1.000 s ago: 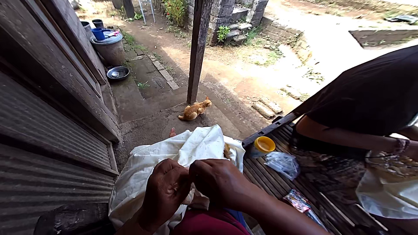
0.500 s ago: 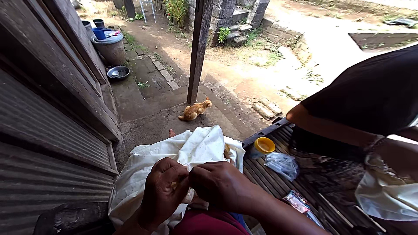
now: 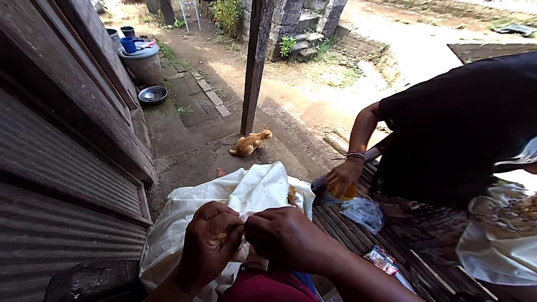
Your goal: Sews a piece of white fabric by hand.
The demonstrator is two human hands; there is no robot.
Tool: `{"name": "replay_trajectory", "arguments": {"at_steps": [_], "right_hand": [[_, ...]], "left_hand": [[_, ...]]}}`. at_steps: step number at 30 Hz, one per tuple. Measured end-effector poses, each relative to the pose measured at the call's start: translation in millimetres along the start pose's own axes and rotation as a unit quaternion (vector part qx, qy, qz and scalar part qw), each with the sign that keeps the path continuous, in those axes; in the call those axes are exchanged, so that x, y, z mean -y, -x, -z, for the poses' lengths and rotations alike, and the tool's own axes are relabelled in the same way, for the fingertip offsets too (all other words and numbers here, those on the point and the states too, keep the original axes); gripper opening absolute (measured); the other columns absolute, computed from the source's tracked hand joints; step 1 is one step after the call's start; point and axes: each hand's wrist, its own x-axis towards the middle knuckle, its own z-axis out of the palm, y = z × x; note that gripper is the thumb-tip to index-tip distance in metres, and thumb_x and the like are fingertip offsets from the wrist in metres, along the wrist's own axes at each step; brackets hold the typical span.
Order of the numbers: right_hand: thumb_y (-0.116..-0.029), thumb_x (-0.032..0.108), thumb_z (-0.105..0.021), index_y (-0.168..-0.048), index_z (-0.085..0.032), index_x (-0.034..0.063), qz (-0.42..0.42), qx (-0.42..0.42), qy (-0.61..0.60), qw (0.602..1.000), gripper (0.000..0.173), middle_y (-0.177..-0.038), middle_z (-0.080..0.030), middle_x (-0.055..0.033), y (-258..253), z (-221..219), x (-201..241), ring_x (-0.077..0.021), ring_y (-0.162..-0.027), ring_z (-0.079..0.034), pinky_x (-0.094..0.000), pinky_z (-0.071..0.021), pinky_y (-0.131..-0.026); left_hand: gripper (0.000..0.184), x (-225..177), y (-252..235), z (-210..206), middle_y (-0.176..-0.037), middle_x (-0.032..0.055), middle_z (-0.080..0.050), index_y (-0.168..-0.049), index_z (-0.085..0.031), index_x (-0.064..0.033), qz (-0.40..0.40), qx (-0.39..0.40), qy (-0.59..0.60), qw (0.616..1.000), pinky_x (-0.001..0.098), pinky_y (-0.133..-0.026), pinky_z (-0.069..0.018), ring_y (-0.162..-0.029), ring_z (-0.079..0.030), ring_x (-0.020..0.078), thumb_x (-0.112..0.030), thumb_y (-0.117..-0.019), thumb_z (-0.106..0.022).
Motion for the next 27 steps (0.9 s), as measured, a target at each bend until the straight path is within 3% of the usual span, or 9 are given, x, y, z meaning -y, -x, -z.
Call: {"name": "replay_trajectory", "arguments": {"at_steps": [2, 5, 9, 11, 14, 16, 19, 23, 27], "right_hand": [[-0.0996, 0.016, -0.055, -0.088, -0.063, 0.0111, -0.005, -0.035, 0.005, 0.999, 0.016, -0.068, -0.060, -0.0016, -1, 0, 2, -0.0146, -0.060, -0.062, -0.0298, -0.0487, -0.050], [-0.0948, 0.016, -0.056, -0.085, -0.063, 0.0114, -0.089, -0.041, 0.036, 0.995, 0.013, -0.064, -0.058, -0.0014, -2, -4, 0, -0.0152, -0.054, -0.059, -0.0321, -0.0462, -0.045], [-0.0981, 0.017, -0.056, -0.085, -0.063, 0.0120, -0.011, -0.011, -0.003, 1.000, 0.016, -0.066, -0.059, -0.0006, -1, 2, 3, -0.0139, -0.058, -0.060, -0.0299, -0.0466, -0.048], [-0.0971, 0.015, -0.054, -0.086, -0.061, 0.0098, -0.045, -0.026, -0.011, 0.999, 0.014, -0.069, -0.058, -0.0029, -3, 1, 4, -0.0146, -0.058, -0.060, -0.0297, -0.0475, -0.048], [-0.0981, 0.013, -0.054, -0.091, -0.062, 0.0067, -0.107, 0.010, -0.061, 0.992, 0.012, -0.080, -0.059, -0.0060, -2, 2, -1, -0.0135, -0.064, -0.059, -0.0261, -0.0502, -0.055], [-0.0986, 0.013, -0.056, -0.093, -0.065, 0.0065, -0.129, 0.040, -0.060, 0.989, 0.012, -0.084, -0.062, -0.0067, 1, 0, -4, -0.0146, -0.068, -0.062, -0.0275, -0.0537, -0.059], [-0.0968, 0.009, -0.058, -0.099, -0.070, 0.0086, -0.130, 0.025, -0.028, 0.991, 0.012, -0.084, -0.067, -0.0065, 4, -6, -12, -0.0170, -0.069, -0.067, -0.0318, -0.0570, -0.062], [-0.0988, 0.007, -0.060, -0.097, -0.076, 0.0101, -0.011, -0.005, -0.180, 0.984, 0.016, -0.079, -0.064, -0.0036, 8, -4, -15, -0.0080, -0.072, -0.060, -0.0201, -0.0508, -0.065], [-0.0970, 0.005, -0.062, -0.096, -0.078, 0.0112, -0.014, -0.092, -0.151, 0.984, 0.017, -0.087, -0.071, -0.0027, 7, -13, -7, -0.0093, -0.087, -0.066, -0.0212, -0.0534, -0.081]], "left_hand": [[0.011, -2, 2, -2, -0.098, -0.0052, -0.067, -0.095, -0.073, -0.0187, 0.001, 0.009, 0.012, 1.000, 0.0264, -0.094, -0.0515, -0.098, -0.063, 0.0037, -0.028, -0.0973, -0.067], [0.006, -5, -2, -1, -0.099, -0.0048, -0.068, -0.093, -0.071, -0.0177, -0.002, -0.008, 0.000, 1.000, 0.0283, -0.101, -0.0521, -0.102, -0.065, 0.0040, -0.022, -0.0948, -0.069], [0.009, 0, -3, -1, -0.095, -0.0055, -0.068, -0.093, -0.073, -0.0188, -0.011, 0.004, 0.002, 1.000, 0.0303, -0.100, -0.0503, -0.098, -0.064, 0.0039, -0.027, -0.0956, -0.070], [0.005, 0, 0, -4, -0.096, -0.0054, -0.067, -0.095, -0.074, -0.0190, -0.013, -0.003, 0.058, 0.998, 0.0301, -0.103, -0.0495, -0.100, -0.064, 0.0046, -0.024, -0.0943, -0.073], [0.007, 2, -2, -4, -0.100, -0.0072, -0.063, -0.103, -0.073, -0.0179, 0.047, -0.036, 0.188, 0.980, 0.0178, -0.087, -0.0536, -0.097, -0.062, 0.0016, -0.020, -0.0963, -0.072], [0.007, 3, -2, -4, -0.096, -0.0055, -0.065, -0.105, -0.068, -0.0109, 0.096, -0.025, 0.258, 0.961, 0.0180, -0.077, -0.0544, -0.087, -0.062, 0.0012, -0.012, -0.0997, -0.064], [0.008, 4, 2, -3, -0.093, -0.0043, -0.066, -0.103, -0.062, -0.0089, 0.134, 0.014, 0.298, 0.945, 0.0197, -0.076, -0.0542, -0.083, -0.063, 0.0022, -0.008, -0.1014, -0.055], [0.012, 4, 1, -2, -0.091, -0.0015, -0.068, -0.100, -0.063, -0.0082, 0.183, 0.008, 0.323, 0.929, 0.0224, -0.078, -0.0559, -0.083, -0.066, 0.0050, -0.003, -0.0996, -0.053], [0.009, 1, 3, -6, -0.093, -0.0015, -0.067, -0.101, -0.064, -0.0077, 0.199, 0.012, 0.322, 0.925, 0.0199, -0.074, -0.0556, -0.081, -0.064, 0.0039, -0.002, -0.0979, -0.058]]}}
